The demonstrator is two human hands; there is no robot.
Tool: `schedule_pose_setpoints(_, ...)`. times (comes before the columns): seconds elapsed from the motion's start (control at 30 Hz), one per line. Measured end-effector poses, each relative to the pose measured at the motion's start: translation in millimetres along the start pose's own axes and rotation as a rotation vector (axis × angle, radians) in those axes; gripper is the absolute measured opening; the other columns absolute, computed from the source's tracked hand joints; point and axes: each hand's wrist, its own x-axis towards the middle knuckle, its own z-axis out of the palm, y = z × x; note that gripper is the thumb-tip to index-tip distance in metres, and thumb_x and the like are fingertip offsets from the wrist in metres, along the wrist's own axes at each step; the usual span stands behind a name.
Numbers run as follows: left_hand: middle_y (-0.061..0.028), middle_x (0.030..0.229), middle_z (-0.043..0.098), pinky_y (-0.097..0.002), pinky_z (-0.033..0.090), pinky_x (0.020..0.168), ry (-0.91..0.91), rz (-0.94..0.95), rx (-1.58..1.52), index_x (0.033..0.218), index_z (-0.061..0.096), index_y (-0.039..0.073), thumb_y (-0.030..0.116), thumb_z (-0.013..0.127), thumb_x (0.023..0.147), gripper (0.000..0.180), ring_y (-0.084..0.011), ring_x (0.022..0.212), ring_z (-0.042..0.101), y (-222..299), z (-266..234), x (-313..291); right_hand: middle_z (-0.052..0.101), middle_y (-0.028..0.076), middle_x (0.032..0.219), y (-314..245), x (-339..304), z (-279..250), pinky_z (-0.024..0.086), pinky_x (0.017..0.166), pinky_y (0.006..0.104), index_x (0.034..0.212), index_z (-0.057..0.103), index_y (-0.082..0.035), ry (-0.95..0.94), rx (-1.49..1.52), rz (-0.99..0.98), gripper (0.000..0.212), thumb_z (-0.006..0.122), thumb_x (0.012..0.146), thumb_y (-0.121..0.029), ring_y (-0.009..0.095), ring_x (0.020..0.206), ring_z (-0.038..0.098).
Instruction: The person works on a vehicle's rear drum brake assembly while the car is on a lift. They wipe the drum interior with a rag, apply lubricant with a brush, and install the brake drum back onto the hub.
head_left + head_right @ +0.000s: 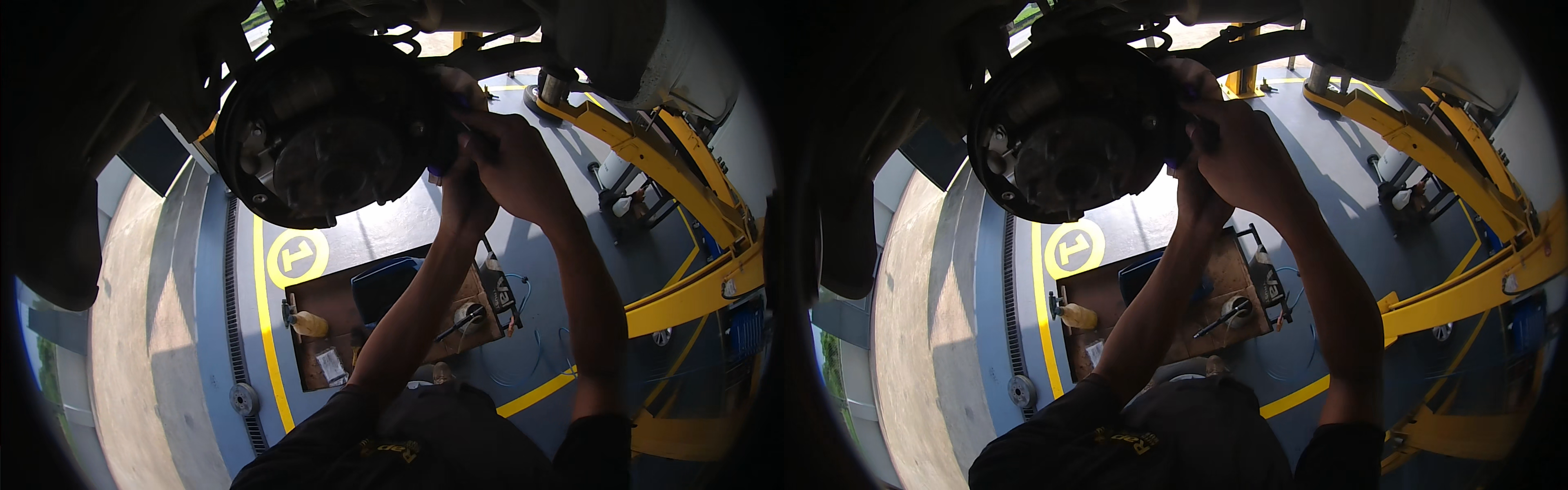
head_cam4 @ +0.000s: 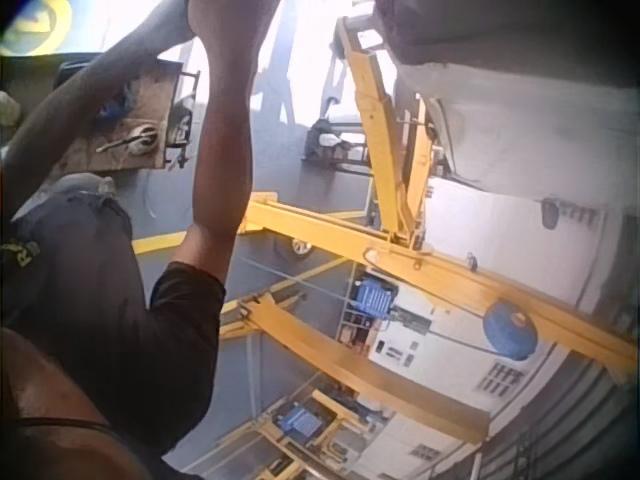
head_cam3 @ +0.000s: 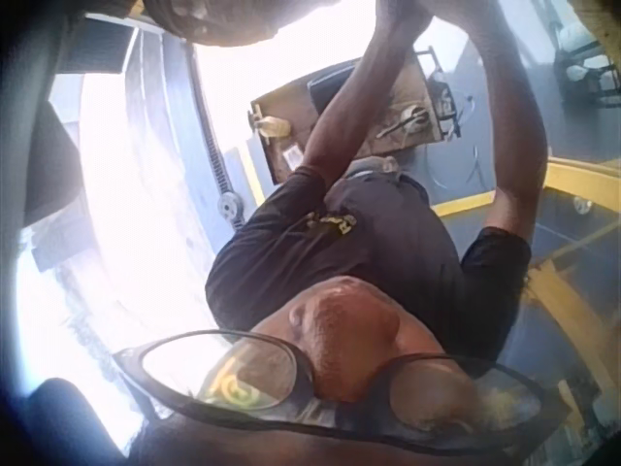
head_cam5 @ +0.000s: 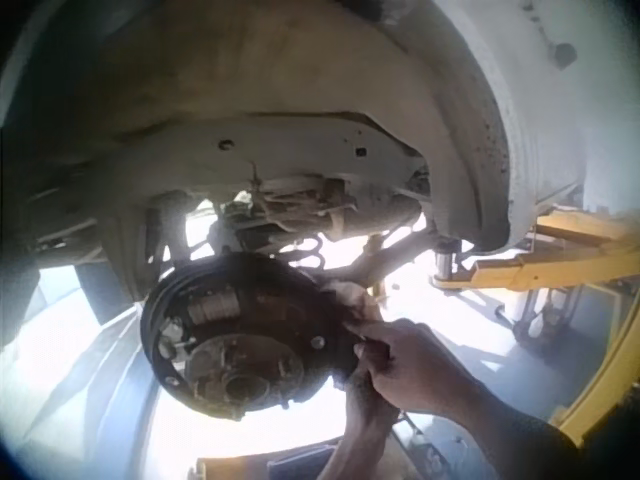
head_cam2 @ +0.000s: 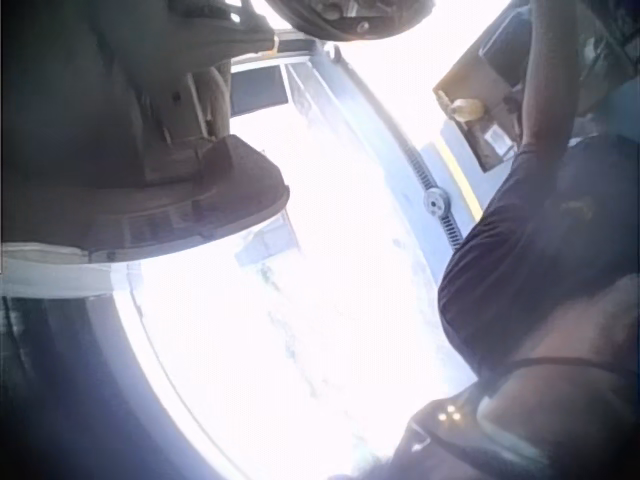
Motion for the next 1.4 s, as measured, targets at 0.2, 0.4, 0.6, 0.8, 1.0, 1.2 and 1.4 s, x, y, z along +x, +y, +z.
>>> schedule_pose_setpoints(0.2, -0.0077, 0.132, 0.062, -0.0395, 0.049, 0.11, -0.22, 0.084, -0.143, 0.142, 0.053, 0.01, 0.032, 0.051, 0.112, 0.037, -0.0196, 0.125, 0.062, -7.0, 31.8, 63.8, 0.076, 0.02, 0.108, -59.7, 48.0, -25.2, 0.058, 0.091, 0.042, 0.137, 0.068, -0.011, -0.059, -0.223, -0.273, 0.036, 0.064, 0.101, -0.013, 0.033, 0.1, 0.077)
schedule_pose_setpoints(0.4, -0.0078, 0.131, 0.062, -0.0393, 0.051, 0.108, -0.127, 0.092, -0.056, 0.142, 0.052, 0.01, 0.032, 0.05, 0.113, 0.037, -0.0197, 0.123, 0.062, -46.5, -19.1, 33.8, 0.076, 0.021, 0.11, 5.0, 1.7, -8.8, 0.058, 0.095, 0.044, 0.14, 0.065, -0.012, -0.045, -0.012, -0.048, 0.039, 0.062, 0.101, -0.011, 0.037, 0.101, 0.076)
schedule_pose_setpoints(0.6, -0.0067, 0.124, 0.063, -0.038, 0.054, 0.103, -0.064, 0.143, 0.122, 0.14, 0.054, 0.01, 0.036, 0.047, 0.114, 0.037, -0.0186, 0.116, 0.064, -9.6, 4.2, 2.0, 0.077, 0.021, 0.108, 0.2, -23.1, -28.5, 0.058, 0.09, 0.0407, 0.14, 0.067, -0.011, -0.128, 0.094, 0.038, 0.034, 0.06, 0.106, -0.014, 0.032, 0.1, 0.077)
schedule_pose_setpoints(0.8, -0.0059, 0.123, 0.063, -0.037, 0.055, 0.099, -0.315, 0.226, 0.149, 0.137, 0.056, 0.011, 0.038, 0.048, 0.113, 0.037, -0.018, 0.114, 0.065, -2.6, 66.3, 46.8, 0.076, 0.019, 0.104, -23.9, -9.4, -71.8, 0.059, 0.082, 0.0424, 0.131, 0.071, -0.009, -0.115, 0.007, -0.126, 0.03, 0.062, 0.103, -0.015, 0.032, 0.093, 0.076)
schedule_pose_setpoints(1.0, -0.0083, 0.13, 0.063, -0.0395, 0.053, 0.106, -0.224, 0.213, 0.032, 0.138, 0.054, 0.008, 0.044, 0.051, 0.111, 0.046, -0.0209, 0.124, 0.062, -1.7, 48.6, 52.0, 0.075, 0.016, 0.112, -28.3, 30.6, -57.6, 0.058, 0.087, 0.0427, 0.138, 0.069, -0.018, -0.132, -0.266, -0.335, 0.037, 0.061, 0.103, -0.015, 0.03, 0.097, 0.076)
schedule_pose_setpoints(1.2, -0.0091, 0.13, 0.063, -0.039, 0.052, 0.105, -0.28, 0.08, -0.191, 0.139, 0.054, 0.006, 0.042, 0.052, 0.111, 0.046, -0.0205, 0.123, 0.062, -43.9, 48.7, 68.7, 0.074, 0.018, 0.116, -20.8, 21.1, -40.8, 0.062, 0.085, 0.0443, 0.133, 0.063, -0.008, -0.044, -0.692, -0.253, 0.043, 0.071, 0.09, -0.009, 0.032, 0.097, 0.077)
schedule_pose_setpoints(1.4, -0.0094, 0.13, 0.063, -0.0388, 0.052, 0.105, -0.084, 0.149, 0.003, 0.139, 0.054, 0.006, 0.042, 0.052, 0.111, 0.045, -0.0204, 0.123, 0.062, -44.5, -11.9, 21.5, 0.068, 0.02, 0.117, 23.0, -8.7, 25.3, 0.059, 0.086, 0.0511, 0.141, 0.055, -0.008, -0.073, -0.166, -0.078, 0.043, 0.064, 0.1, -0.017, 0.036, 0.105, 0.072)
